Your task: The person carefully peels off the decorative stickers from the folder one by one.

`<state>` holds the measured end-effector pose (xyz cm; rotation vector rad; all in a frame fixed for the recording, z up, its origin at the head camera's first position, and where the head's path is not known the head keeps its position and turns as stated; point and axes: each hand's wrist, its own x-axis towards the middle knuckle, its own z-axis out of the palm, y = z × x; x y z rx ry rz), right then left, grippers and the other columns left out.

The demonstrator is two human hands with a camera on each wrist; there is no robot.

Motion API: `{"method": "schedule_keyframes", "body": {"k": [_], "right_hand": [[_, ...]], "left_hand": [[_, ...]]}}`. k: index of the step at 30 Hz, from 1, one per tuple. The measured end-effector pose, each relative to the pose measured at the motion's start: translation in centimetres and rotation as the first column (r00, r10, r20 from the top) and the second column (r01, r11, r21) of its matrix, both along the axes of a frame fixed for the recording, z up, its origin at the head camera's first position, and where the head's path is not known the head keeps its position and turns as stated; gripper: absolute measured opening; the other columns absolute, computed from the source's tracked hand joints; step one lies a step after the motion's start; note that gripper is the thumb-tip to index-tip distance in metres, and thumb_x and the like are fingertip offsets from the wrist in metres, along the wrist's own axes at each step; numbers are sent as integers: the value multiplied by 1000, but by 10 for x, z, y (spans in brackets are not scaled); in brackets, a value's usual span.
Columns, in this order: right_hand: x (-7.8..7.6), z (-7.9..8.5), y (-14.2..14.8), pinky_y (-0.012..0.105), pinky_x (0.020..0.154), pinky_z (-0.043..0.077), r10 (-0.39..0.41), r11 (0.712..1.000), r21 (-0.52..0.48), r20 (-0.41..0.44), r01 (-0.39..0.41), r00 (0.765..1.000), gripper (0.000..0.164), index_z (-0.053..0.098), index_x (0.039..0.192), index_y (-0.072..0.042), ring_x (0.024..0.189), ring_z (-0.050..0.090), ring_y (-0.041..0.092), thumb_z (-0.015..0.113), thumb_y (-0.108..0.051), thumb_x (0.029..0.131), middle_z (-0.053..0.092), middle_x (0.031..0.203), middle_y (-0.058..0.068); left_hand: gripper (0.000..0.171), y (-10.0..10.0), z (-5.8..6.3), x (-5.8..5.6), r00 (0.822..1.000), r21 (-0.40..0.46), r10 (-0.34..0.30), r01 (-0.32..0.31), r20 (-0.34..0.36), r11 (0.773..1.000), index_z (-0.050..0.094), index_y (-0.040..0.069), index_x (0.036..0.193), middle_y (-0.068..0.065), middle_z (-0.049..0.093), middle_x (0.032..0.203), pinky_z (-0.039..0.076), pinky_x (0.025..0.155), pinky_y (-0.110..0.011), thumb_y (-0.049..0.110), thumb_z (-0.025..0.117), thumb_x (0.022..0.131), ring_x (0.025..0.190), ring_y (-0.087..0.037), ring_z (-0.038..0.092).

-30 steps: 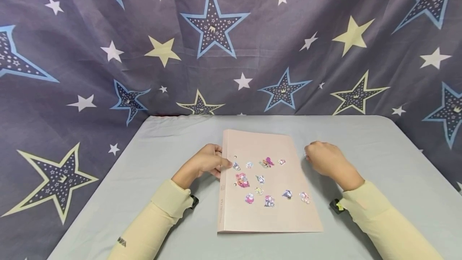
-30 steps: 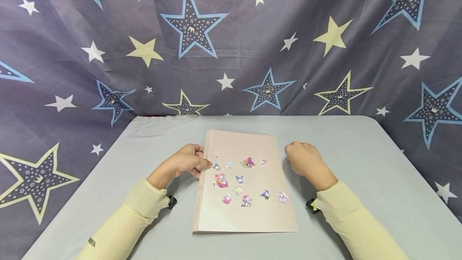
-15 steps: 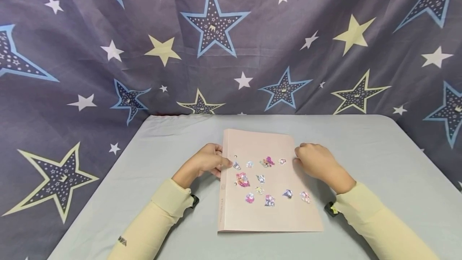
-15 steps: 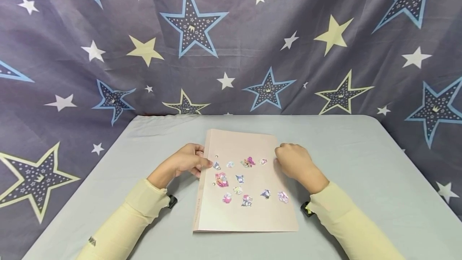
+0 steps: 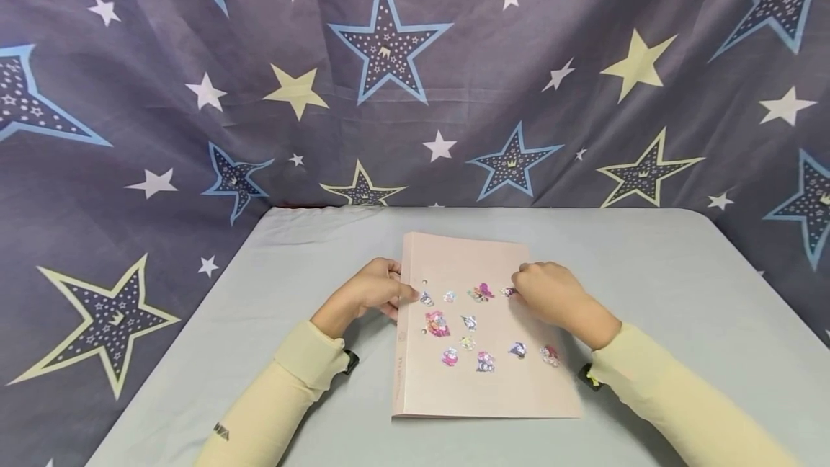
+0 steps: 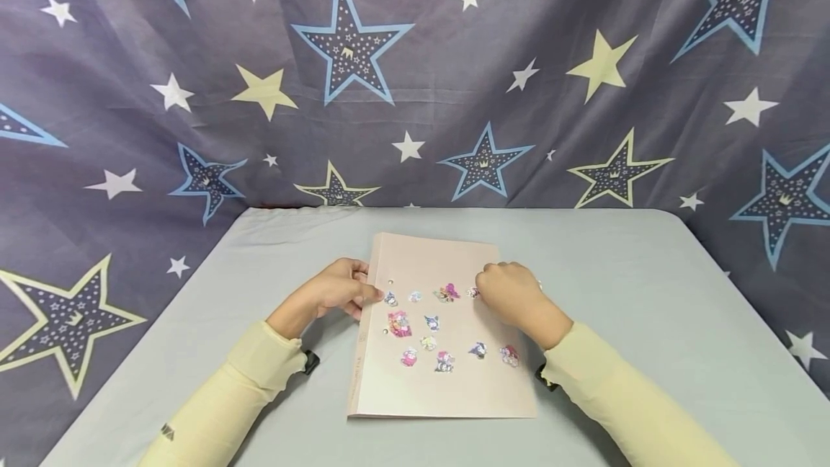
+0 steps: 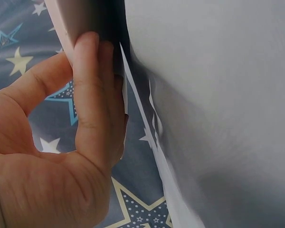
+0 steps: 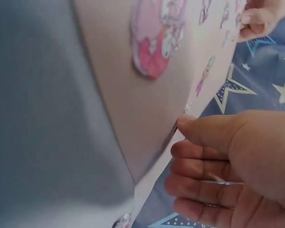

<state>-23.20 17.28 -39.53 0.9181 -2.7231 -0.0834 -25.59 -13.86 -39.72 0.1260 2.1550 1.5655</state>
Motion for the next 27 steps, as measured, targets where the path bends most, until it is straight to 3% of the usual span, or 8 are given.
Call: {"method": "schedule_keyframes", "body": {"k": [10, 18, 27], "right_hand": [[-5, 6, -5, 35, 57, 56, 79, 993, 84, 11, -80, 997, 15, 65, 76, -7, 61, 58, 20, 73, -19, 82, 59, 71, 4], [-7, 4, -12, 33, 54, 54, 119, 979, 169, -5, -117, 993, 10, 65, 74, -9, 58, 56, 19, 65, -7, 83, 57, 68, 3], [-1, 7, -20, 33, 58, 55, 114, 962, 251, -2, -110, 993, 7, 67, 76, -10, 63, 58, 19, 67, -5, 82, 60, 71, 4]], "left_hand": [[39, 0, -1, -1, 1000, -2, -3, 3, 0, 1000, 51, -6, 111, -19, 67, 88, 61, 58, -41, 3, 72, 79, 69, -30, 69], [37, -1, -1, 0, 1000, -1, 1, -1, -14, 1000, 53, -5, 109, -17, 68, 87, 60, 58, -41, 4, 73, 79, 68, -28, 69], [36, 0, -1, 0, 999, -9, 10, -10, -35, 1000, 54, -5, 106, -16, 70, 84, 60, 54, -38, 6, 73, 77, 66, -27, 69]]}}
